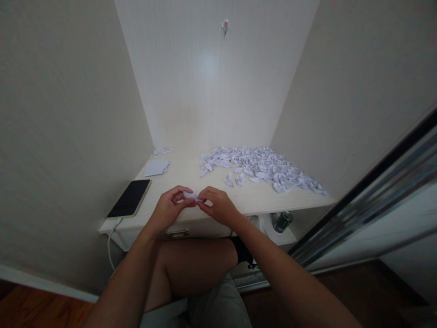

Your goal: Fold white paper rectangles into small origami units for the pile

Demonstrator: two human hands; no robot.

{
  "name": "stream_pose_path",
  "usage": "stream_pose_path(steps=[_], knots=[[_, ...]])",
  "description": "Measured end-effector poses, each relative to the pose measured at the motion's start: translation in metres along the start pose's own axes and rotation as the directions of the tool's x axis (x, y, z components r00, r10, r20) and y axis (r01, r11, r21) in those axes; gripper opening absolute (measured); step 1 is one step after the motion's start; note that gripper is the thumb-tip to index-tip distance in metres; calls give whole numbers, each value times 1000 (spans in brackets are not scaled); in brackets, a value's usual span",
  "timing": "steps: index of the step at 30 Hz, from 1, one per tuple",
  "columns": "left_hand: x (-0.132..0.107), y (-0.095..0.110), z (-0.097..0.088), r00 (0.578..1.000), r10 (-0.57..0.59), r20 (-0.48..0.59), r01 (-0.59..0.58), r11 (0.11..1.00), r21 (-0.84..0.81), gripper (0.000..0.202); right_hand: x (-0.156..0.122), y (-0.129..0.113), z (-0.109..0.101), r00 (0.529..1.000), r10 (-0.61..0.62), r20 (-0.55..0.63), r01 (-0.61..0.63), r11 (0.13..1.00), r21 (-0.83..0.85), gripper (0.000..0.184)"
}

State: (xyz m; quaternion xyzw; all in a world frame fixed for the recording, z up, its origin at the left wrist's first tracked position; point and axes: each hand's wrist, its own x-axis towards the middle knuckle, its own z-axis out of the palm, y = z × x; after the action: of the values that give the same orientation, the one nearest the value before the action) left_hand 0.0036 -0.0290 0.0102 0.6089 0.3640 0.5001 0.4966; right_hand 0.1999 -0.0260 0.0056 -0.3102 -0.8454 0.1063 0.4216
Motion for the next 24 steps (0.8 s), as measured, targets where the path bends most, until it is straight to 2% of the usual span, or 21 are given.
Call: stream_pose_path(steps=[4,7,10,13,15,17,20,22,24], knots=[[-3,4,-6,1000,23,4,-23,975,219,26,2,-2,-8,998,46,49,-50,996,68,6],[-5,6,-5,998,-47,48,36,978,207,25,4,-1,-18,973,167,158,-188,973,133,6],[-5,9,-2,979,-126,163,103,984,143,25,11,1,-31,904,244,352,-332,918,216,4],[-5,12,1,952,-153,264,145,988,51,23,18,1,-42,799,225,557,-449,840,304,8],[-4,11,3,943,-177,280,188,982,-10,21,21,1,-46,739,217,637,-540,756,369,10],[-3,9,3,945,-201,257,221,974,-52,19,22,2,-46,709,228,667,-614,665,425,14],[-1,4,3,960,-195,199,213,974,-75,17,20,7,-42,716,271,644,-650,595,472,16],[0,2,3,973,-156,172,168,984,-57,18,19,10,-39,732,294,614,-639,608,471,15],[1,0,3,983,-123,136,127,992,-22,17,18,12,-36,761,307,571,-598,671,437,11]])
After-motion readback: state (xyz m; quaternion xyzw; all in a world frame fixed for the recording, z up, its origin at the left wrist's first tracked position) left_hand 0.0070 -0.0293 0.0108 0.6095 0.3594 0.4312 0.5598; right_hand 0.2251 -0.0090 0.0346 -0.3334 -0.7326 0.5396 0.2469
